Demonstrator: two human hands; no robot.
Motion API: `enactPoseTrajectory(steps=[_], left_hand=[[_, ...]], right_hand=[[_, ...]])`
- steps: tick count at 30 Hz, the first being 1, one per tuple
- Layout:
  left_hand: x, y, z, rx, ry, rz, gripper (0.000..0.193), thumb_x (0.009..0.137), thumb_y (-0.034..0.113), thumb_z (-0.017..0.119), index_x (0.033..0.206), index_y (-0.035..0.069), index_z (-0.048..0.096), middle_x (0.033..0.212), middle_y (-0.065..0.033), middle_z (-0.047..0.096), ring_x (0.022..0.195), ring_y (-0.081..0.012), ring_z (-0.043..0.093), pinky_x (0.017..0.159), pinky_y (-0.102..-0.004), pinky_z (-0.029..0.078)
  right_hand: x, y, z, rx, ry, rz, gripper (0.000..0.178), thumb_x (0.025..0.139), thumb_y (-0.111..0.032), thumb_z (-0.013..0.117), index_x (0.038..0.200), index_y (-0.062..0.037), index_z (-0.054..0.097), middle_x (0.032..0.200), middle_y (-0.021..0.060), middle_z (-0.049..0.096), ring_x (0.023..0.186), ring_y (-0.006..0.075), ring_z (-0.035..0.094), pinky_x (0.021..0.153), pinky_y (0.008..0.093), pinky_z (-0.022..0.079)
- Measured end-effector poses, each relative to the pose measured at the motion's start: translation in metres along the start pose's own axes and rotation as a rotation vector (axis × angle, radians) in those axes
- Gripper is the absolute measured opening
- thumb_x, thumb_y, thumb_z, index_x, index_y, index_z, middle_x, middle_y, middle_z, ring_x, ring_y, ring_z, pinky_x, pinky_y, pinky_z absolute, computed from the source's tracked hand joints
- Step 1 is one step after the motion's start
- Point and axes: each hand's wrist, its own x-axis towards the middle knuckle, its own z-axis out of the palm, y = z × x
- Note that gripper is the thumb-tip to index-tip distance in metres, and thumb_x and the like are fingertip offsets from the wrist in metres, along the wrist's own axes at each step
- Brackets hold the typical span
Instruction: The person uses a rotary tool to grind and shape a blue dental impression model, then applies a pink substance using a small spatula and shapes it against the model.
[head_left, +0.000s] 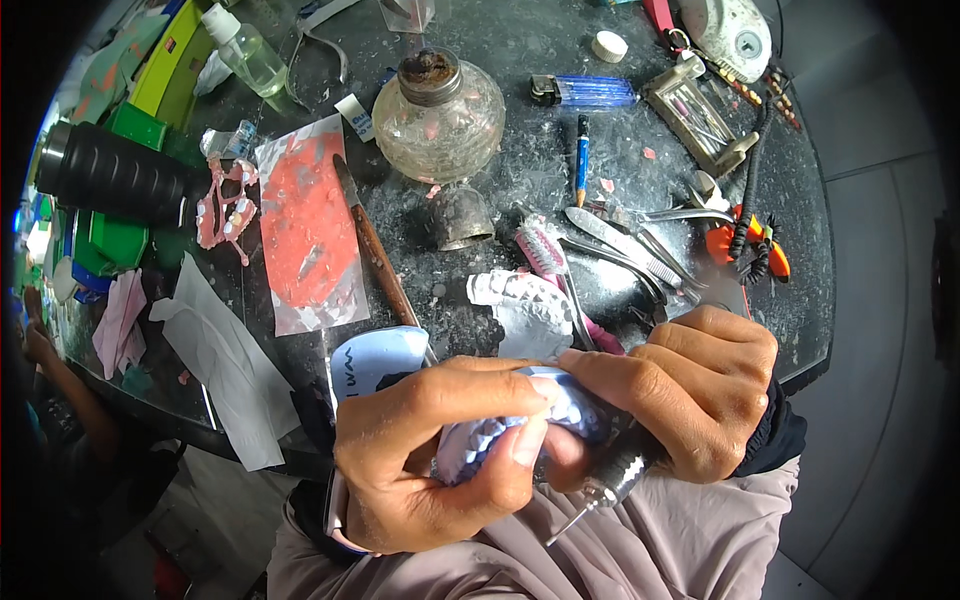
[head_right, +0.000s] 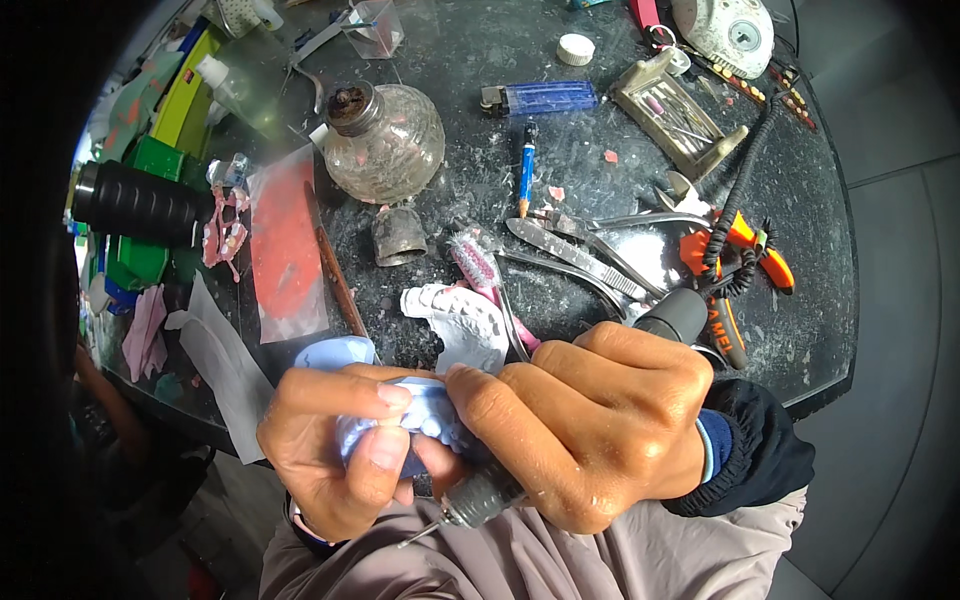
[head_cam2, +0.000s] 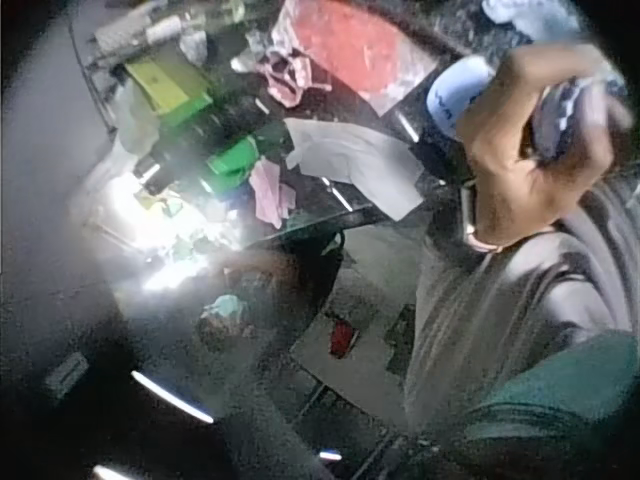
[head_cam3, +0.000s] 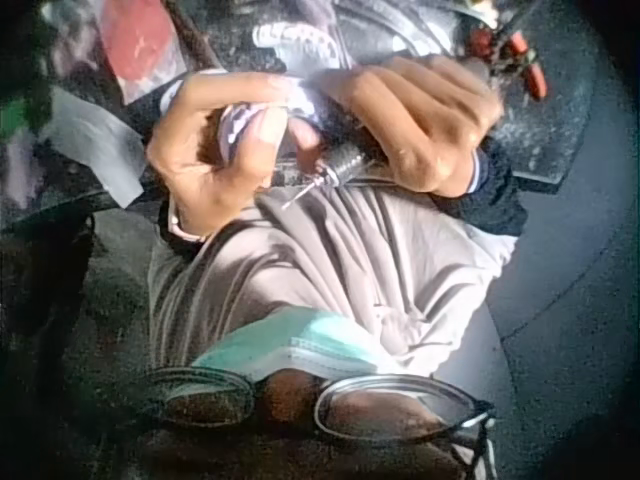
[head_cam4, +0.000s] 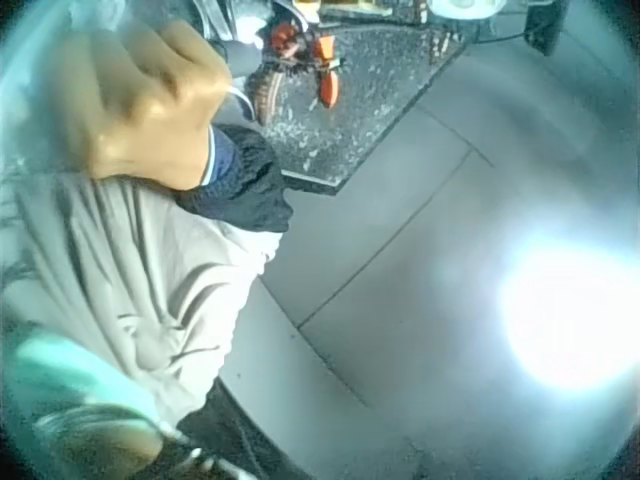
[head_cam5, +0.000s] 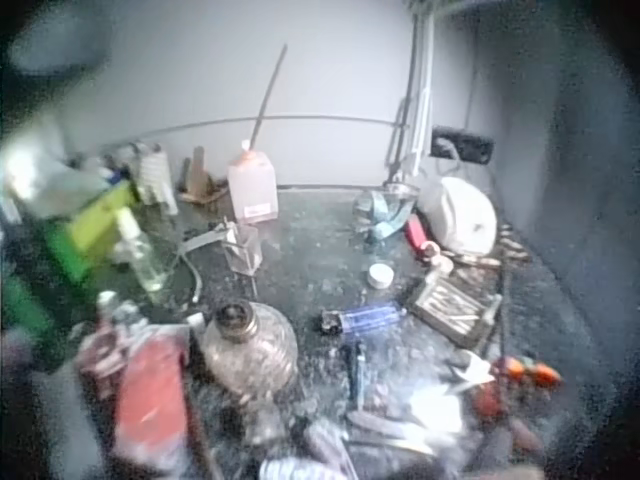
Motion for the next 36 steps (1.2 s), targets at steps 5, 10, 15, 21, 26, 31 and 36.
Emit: enactPoseTrajectory(steps=[5,10,15,21,26,31,36], left_hand=[[0.002,0.014,-0.002,-0.14,0.022,-0.259,0.018,0.08,-0.004,0.057,0.097,-0.008,0.056,0.085,-0.0128,0.065,0.073,-0.0139,0.066,0.062,-0.0211,0.052],[-0.001,0.006,-0.004,-0.137,0.045,-0.254,0.022,0.08,0.001,0.058,0.101,-0.006,0.056,0.084,-0.0098,0.065,0.069,-0.0061,0.06,0.06,-0.018,0.047],[0.0,0.006,-0.003,-0.158,0.051,-0.269,0.022,0.079,0.002,0.058,0.1,-0.006,0.056,0.081,-0.0088,0.064,0.067,-0.0038,0.057,0.057,-0.0173,0.044],[0.001,0.001,-0.004,-0.102,0.048,-0.207,0.022,0.078,0.001,0.058,0.099,-0.006,0.057,0.074,-0.0058,0.063,0.06,-0.0021,0.055,0.052,-0.0155,0.041],[-0.003,0.009,-0.003,-0.092,0.105,-0.311,0.021,0.078,0.001,0.058,0.097,-0.005,0.058,0.073,-0.0045,0.062,0.056,-0.0002,0.051,0.048,-0.0148,0.038],[0.0,0.002,-0.003,-0.036,0.112,-0.196,0.019,0.078,0.002,0.059,0.096,-0.004,0.058,0.074,-0.0048,0.063,0.056,-0.0009,0.052,0.049,-0.0157,0.04],[0.003,-0.002,-0.005,0.052,0.041,0.011,0.017,0.077,0.001,0.059,0.094,-0.004,0.059,0.076,-0.0067,0.065,0.058,-0.003,0.055,0.051,-0.0169,0.042]], right_hand=[[0.002,-0.005,0.007,-0.009,0.118,0.057,0.029,0.066,-0.029,0.073,0.076,-0.0022,0.065,0.042,-0.0063,0.039,0.034,0.0052,0.034,0.038,0.0217,0.02],[0.003,-0.007,0.011,0.007,0.261,0.032,0.026,0.065,-0.024,0.075,0.084,-0.0066,0.067,0.041,-0.0087,0.035,0.034,0.0031,0.03,0.039,0.0205,0.017],[0.0,-0.004,0.011,0.001,0.2,-0.033,0.026,0.063,-0.02,0.075,0.087,-0.0115,0.069,0.042,-0.0101,0.031,0.035,0.0011,0.026,0.04,0.0195,0.015],[0.0,-0.003,0.014,0.006,0.206,-0.027,0.024,0.064,-0.02,0.074,0.086,-0.0115,0.07,0.042,-0.0103,0.03,0.035,0.0013,0.024,0.04,0.0199,0.014],[0.002,-0.007,0.013,0.018,0.185,-0.025,0.025,0.064,-0.021,0.074,0.086,-0.0118,0.07,0.042,-0.0099,0.03,0.035,0.0014,0.025,0.04,0.02,0.014],[0.002,-0.006,0.012,0.02,0.166,-0.015,0.029,0.063,-0.026,0.076,0.086,-0.0104,0.07,0.041,-0.0098,0.032,0.034,0.0016,0.026,0.04,0.0204,0.015],[0.006,-0.009,0.002,0.033,0.209,0.059,0.035,0.066,-0.039,0.076,0.079,-0.0074,0.068,0.042,-0.0089,0.034,0.035,0.0036,0.03,0.04,0.0221,0.019]])
